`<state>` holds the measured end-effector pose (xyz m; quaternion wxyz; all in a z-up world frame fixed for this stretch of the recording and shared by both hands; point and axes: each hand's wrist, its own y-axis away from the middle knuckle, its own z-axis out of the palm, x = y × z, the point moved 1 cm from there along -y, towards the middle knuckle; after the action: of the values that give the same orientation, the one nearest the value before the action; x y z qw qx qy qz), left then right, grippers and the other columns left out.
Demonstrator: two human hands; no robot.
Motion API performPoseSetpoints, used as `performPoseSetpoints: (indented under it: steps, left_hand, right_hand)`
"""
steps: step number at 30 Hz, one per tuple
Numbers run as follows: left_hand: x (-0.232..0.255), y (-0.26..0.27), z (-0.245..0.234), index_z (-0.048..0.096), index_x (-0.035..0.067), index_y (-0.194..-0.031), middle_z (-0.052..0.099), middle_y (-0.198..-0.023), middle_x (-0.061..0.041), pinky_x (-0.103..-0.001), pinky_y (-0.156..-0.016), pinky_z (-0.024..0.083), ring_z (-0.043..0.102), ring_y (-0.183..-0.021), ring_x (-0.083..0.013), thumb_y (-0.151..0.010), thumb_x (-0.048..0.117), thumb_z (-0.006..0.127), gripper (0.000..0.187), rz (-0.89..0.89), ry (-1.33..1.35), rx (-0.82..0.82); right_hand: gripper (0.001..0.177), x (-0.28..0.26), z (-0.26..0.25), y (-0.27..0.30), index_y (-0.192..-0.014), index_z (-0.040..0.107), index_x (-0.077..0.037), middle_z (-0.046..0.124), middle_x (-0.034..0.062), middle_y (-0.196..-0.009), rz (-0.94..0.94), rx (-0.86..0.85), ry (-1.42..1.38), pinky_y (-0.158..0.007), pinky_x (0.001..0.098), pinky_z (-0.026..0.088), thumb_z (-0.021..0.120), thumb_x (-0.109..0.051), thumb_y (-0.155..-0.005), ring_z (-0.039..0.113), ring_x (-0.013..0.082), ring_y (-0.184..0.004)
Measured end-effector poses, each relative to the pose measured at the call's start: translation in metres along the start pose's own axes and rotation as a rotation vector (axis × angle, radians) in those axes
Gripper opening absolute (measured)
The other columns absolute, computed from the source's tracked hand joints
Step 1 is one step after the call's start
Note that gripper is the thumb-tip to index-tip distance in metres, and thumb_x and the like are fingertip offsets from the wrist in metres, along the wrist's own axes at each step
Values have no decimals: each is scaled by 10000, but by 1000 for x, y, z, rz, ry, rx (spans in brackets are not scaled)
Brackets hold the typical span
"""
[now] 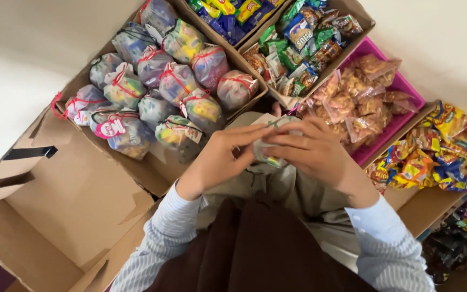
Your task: Packing various snacks and candies into small plastic gift bags and tying them closed while sitting on the floor.
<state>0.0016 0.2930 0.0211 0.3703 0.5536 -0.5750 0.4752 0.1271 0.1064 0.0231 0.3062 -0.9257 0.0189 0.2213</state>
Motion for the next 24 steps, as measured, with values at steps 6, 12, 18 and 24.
performPoseSetpoints:
  steps: [6, 12, 18, 24]
  left_hand:
    - [-15, 3, 3, 637, -28, -1346, 664, -1314, -297, -406, -751, 626, 685, -1132, -468, -905, -141, 551, 463, 49, -29, 28]
    - [-11, 6, 0, 671, -12, -1301, 692, -1266, -286, -469, -838, 619, 688, -1129, -464, -865, -172, 521, 488, 50, 33, -7]
    - [-22, 9, -10, 707, 27, -1264, 708, -1242, -265, -462, -903, 592, 670, -1177, -424, -845, -157, 522, 494, 21, 66, -9]
    - [-26, 13, -34, 723, 47, -1257, 719, -1259, -225, -455, -992, 541, 642, -1241, -366, -827, -139, 504, 518, -9, 83, -28]
  right_hand:
    - [172, -20, 20, -19, -979, 697, -127, 712, -39, -932, -66, -223, 325, -851, 374, 498, 573, -32, -1051, 650, 225, -962]
    - [148, -31, 43, -5, -893, 695, -176, 642, -42, -816, -44, -307, 537, -572, 291, 520, 652, -48, -953, 670, 192, -820]
    - [254, -43, 40, -16, -1114, 727, -203, 661, -23, -737, -50, -308, 684, -597, 304, 570, 674, -106, -885, 693, 191, -727]
    - [349, -27, 46, 13, -1278, 654, 9, 764, 147, -991, -103, -232, 607, -1106, 457, 472, 619, -201, -1001, 664, 328, -1219]
